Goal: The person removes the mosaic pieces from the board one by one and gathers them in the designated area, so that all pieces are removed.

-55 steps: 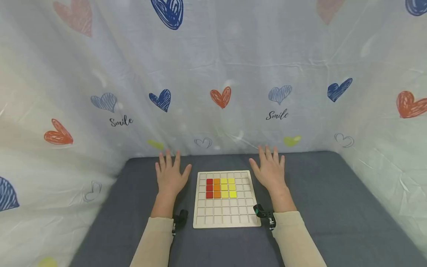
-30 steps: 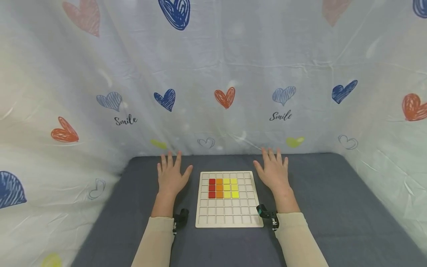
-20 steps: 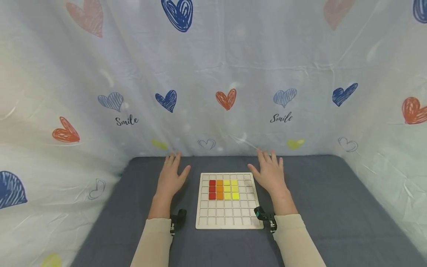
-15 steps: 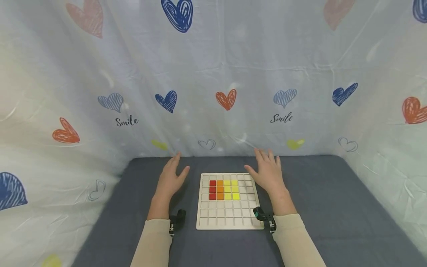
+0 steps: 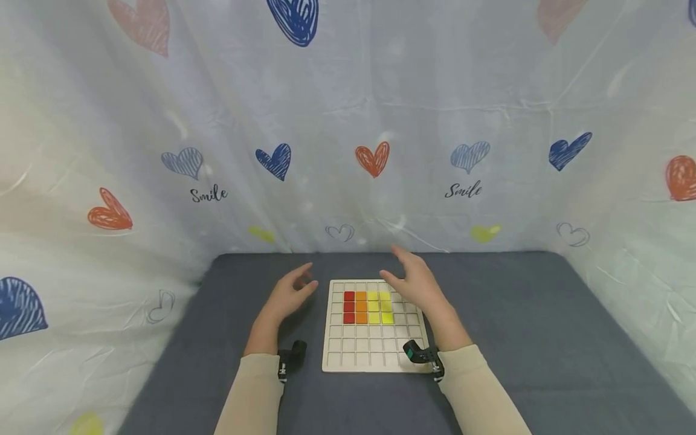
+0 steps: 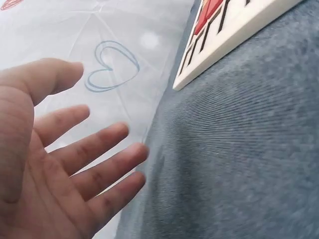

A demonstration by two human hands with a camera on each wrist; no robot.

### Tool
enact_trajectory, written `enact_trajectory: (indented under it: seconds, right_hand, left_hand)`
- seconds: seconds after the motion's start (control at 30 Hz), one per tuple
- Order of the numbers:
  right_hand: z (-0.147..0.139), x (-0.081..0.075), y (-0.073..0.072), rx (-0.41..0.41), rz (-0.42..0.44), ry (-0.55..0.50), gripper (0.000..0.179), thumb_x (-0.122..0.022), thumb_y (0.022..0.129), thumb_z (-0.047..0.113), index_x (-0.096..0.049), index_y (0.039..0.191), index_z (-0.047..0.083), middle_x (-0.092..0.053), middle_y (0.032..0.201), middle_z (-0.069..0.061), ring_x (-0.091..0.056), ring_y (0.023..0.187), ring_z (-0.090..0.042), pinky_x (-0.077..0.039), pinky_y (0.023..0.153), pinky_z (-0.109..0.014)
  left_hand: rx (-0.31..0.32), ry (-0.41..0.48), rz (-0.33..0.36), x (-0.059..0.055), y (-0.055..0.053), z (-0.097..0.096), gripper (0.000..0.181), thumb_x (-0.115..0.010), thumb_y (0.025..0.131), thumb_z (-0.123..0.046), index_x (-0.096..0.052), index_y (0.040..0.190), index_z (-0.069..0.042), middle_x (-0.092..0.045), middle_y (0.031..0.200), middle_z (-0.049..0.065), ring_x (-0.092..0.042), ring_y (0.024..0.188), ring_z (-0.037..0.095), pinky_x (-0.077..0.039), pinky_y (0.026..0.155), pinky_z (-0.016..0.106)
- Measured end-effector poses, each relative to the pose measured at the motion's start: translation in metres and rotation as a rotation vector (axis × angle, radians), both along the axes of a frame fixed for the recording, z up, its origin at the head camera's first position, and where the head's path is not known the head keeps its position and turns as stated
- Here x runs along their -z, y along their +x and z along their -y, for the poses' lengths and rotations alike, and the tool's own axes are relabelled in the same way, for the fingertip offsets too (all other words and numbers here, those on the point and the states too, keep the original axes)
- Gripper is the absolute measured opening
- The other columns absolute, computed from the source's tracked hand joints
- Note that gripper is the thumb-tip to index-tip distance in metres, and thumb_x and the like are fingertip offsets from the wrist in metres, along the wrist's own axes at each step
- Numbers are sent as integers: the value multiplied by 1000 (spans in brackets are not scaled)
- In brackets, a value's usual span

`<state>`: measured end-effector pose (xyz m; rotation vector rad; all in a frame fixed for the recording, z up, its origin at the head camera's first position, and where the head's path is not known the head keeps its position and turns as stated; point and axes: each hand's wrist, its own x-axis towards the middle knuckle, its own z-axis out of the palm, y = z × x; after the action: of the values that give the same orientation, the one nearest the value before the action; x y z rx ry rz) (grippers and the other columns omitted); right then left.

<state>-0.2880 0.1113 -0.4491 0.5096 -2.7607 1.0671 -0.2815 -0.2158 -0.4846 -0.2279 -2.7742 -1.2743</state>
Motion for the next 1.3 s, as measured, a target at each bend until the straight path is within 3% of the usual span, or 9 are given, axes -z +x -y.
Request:
enact_trajectory:
  seconds: [0.2,0.37,0.53,0.77,1.03,1.3]
  right_hand:
    - [23,6,0,-63,30,-4,64,-68,101,34,-46,154,6,-53,146,-17,-46,137,-40,-40,107,-56]
    - [44,19,3,-128,43,49,55,-69,100,32,-56,148,9,-52,146,-17,-47,136,-39,-41,107,-56]
    - [60,30,7,-177,31,145,52,-69,100,32,-60,145,8,-51,143,-17,-43,137,-40,-39,107,-57]
    - [73,46,8,-146,-22,340,50,-66,101,39,-64,141,10,-48,147,-18,-37,140,-39,-31,111,-60]
    - [74,47,10,-135,-53,336,40,-65,102,33,-70,133,8,-49,147,-19,-33,143,-42,-27,114,-61]
    - [76,51,4,-155,-161,273,30,-74,97,21,-75,123,5,-64,128,-13,-50,127,-38,-38,107,-54]
  left_hand:
    - [80,45,67,8,-2,-5,57,-69,101,-25,-51,152,-8,-67,112,6,-62,86,17,-49,74,39]
    - [121,116,144,15,-5,-11,58,-71,98,-22,-52,151,-8,-65,94,2,-60,72,17,-49,64,36]
    - [160,125,210,19,-7,-12,59,-74,95,-20,-54,149,-8,-62,76,3,-55,57,17,-45,56,33]
    - [220,134,370,20,-6,-12,62,-80,89,-17,-58,148,-16,-54,61,1,-41,40,12,-36,43,28]
    - [187,145,377,22,-5,-15,62,-82,87,-13,-62,145,-17,-47,58,-1,-29,39,10,-30,41,28]
    - [185,181,391,23,-7,-13,61,-83,86,-13,-63,143,-18,-45,57,-2,-29,39,10,-30,40,27]
